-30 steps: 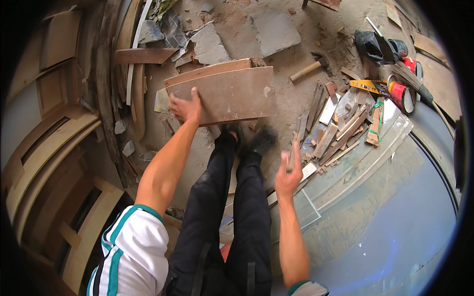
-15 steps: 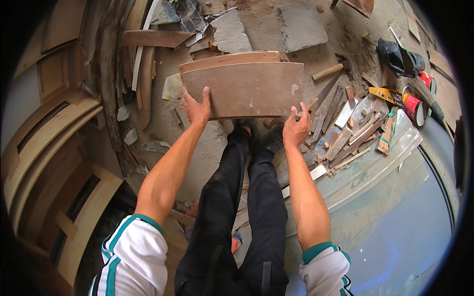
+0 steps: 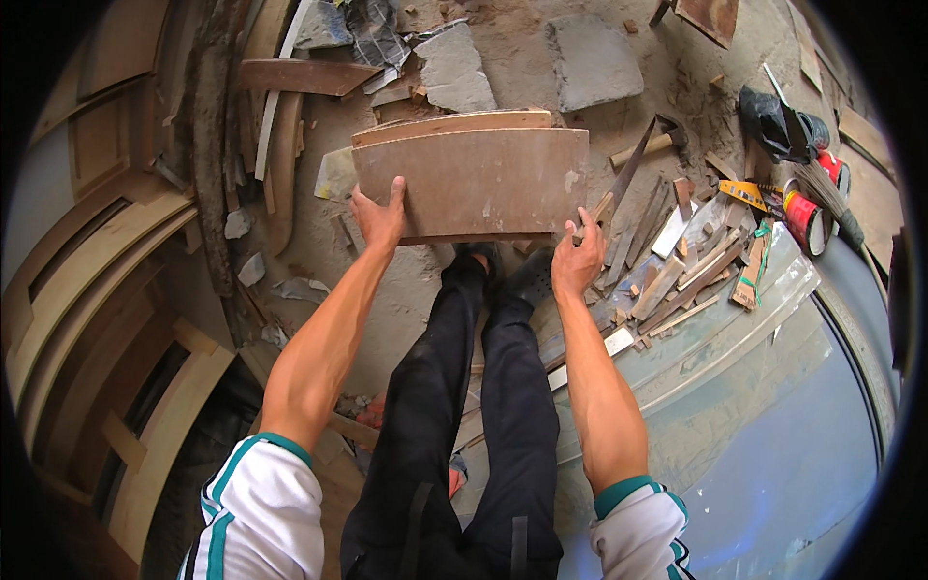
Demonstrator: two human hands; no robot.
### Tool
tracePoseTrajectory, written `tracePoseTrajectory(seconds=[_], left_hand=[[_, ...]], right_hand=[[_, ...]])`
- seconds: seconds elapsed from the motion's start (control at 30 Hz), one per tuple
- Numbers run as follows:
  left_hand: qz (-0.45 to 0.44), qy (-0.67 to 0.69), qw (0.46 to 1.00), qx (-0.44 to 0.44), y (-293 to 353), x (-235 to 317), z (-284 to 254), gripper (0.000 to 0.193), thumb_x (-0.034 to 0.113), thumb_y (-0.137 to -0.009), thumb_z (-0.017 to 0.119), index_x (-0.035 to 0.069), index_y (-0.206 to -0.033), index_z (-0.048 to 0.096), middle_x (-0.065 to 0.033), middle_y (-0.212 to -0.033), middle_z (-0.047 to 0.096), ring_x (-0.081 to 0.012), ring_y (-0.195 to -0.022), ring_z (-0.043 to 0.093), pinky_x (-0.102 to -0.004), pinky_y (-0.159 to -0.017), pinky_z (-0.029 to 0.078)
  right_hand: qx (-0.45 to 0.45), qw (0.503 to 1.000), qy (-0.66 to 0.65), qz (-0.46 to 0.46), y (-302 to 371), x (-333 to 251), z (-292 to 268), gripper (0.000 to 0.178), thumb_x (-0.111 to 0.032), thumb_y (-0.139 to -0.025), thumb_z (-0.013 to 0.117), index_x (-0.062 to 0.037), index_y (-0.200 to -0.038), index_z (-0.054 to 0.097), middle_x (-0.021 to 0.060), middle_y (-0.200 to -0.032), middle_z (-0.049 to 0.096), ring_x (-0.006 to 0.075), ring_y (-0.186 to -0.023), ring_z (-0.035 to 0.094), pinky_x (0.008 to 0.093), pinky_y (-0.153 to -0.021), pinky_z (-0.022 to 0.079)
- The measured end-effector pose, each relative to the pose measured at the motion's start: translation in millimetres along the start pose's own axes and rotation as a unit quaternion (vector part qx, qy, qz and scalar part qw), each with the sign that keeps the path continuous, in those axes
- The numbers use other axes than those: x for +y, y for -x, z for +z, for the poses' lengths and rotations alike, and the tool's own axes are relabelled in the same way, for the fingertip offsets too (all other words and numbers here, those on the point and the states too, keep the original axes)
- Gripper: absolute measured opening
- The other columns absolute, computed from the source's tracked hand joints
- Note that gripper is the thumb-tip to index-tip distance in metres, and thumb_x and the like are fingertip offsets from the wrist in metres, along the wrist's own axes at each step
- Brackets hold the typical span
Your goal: The person sits on the floor and uses a hand saw to cut a small rectangular piece of wood held between their feet. They repeatedly saw along the same line, then flip the wood and continue sawing from the other side.
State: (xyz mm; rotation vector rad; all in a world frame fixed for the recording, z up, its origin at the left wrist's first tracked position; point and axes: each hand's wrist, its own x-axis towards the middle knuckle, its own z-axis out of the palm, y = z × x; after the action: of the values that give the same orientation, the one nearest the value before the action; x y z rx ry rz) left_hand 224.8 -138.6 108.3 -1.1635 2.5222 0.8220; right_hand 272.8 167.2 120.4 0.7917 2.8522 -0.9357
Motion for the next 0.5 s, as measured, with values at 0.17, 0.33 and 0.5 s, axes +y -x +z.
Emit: tracePoseTrajectory(seconds=[0.17, 0.33, 0.5], left_hand=[[-0.005, -0.019, 0.999, -0.036, 0, -2, -1, 0.108, 0.062, -0.083, 0.073, -0.008, -0.151, 0.027, -0.0323, -0.145, 0.038, -0.0455, -0.138, 0.038, -0.0494, -0.115, 0.034], [-0.055, -0.086, 0.988, -0.112, -16, 9, -12, 0.110, 0.066, -0.086, 0.067, -0.007, -0.154, 0.022, -0.0340, -0.155, 0.029, -0.0461, -0.146, 0.030, -0.0553, -0.117, 0.029], [0.141, -0.294, 0.945, -0.015, 16, 67, -9, 0.093, 0.057, -0.091, 0.065, 0.003, -0.157, 0.027, -0.0260, -0.161, 0.028, -0.0401, -0.151, 0.026, -0.0540, -0.121, 0.024]], right_hand=[[0.004, 1.000, -0.008, -0.003, 3, 1, -4, 0.032, -0.020, -0.096, 0.067, -0.0108, -0.127, 0.066, 0.0153, -0.115, 0.070, 0.0374, -0.105, 0.061, 0.0448, -0.094, 0.047], [0.034, 0.999, -0.032, 0.022, 6, -7, -11, 0.031, -0.013, -0.094, 0.066, -0.0115, -0.125, 0.067, 0.0158, -0.111, 0.068, 0.0391, -0.101, 0.061, 0.0472, -0.092, 0.047], [0.060, 0.983, -0.157, 0.069, 21, -26, -78, 0.040, -0.016, -0.099, 0.063, -0.0081, -0.138, 0.057, 0.0169, -0.121, 0.069, 0.0327, -0.112, 0.065, 0.0415, -0.096, 0.049]])
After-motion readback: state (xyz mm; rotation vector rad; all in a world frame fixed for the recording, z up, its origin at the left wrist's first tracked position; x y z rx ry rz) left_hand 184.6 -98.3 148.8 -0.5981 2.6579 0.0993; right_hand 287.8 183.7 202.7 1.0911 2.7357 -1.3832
